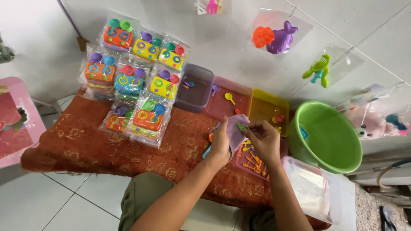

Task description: The person sits on the floor and wipes small plastic toy parts with a cloth. They then place the cleaned parts into clear plastic bags and seal them. The person handles multiple colorful toy components and packaging materials throughout the process.

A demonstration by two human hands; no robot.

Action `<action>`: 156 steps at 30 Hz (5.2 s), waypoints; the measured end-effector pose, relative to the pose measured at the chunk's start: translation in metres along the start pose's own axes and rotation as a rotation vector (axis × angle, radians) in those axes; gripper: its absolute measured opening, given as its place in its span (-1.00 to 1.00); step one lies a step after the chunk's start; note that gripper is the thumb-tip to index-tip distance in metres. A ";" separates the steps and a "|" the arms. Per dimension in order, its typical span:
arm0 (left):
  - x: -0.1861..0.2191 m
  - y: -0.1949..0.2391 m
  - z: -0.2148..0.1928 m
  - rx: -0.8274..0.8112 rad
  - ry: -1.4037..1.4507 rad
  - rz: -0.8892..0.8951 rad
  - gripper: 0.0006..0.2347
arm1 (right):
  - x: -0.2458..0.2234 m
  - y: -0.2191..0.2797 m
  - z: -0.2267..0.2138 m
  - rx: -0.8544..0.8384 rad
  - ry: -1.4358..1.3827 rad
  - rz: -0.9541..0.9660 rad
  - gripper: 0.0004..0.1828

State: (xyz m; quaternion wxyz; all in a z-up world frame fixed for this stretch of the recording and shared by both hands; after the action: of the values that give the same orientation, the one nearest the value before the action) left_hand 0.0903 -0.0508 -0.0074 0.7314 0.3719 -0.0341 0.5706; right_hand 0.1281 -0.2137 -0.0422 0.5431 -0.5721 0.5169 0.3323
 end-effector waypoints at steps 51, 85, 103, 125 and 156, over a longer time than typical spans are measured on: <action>-0.037 -0.056 -0.040 0.089 -0.748 0.061 -0.25 | 0.008 0.006 0.023 -0.092 0.147 -0.120 -0.78; 0.031 -0.065 -0.061 0.072 -0.430 0.422 -0.45 | -0.014 0.015 0.031 -0.305 0.410 -0.377 -0.84; 0.025 -0.079 -0.080 0.129 -0.160 0.343 -0.56 | 0.184 0.014 -0.061 -0.611 1.116 0.266 -0.74; 0.002 -0.057 -0.043 -0.005 -0.196 0.244 -0.62 | 0.085 -0.012 -0.079 -0.248 0.564 0.047 -0.77; -0.033 -0.072 -0.062 0.043 0.027 0.274 -0.81 | 0.102 0.011 0.000 -0.048 -0.260 0.439 -0.76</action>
State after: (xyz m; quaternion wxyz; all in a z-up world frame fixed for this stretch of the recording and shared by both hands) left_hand 0.1175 -0.0461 -0.1039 0.6387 0.3717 -0.0623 0.6708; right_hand 0.1427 -0.2355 -0.1413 0.5060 -0.4113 0.5465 0.5254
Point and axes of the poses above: each hand's wrist, its own y-axis away from the middle knuckle, its own z-axis out of the palm, x = y × z, the point moved 10 cm from there along -y, towards the middle knuckle, and after that the axes turned 1 degree about x, right-handed, at the moved point
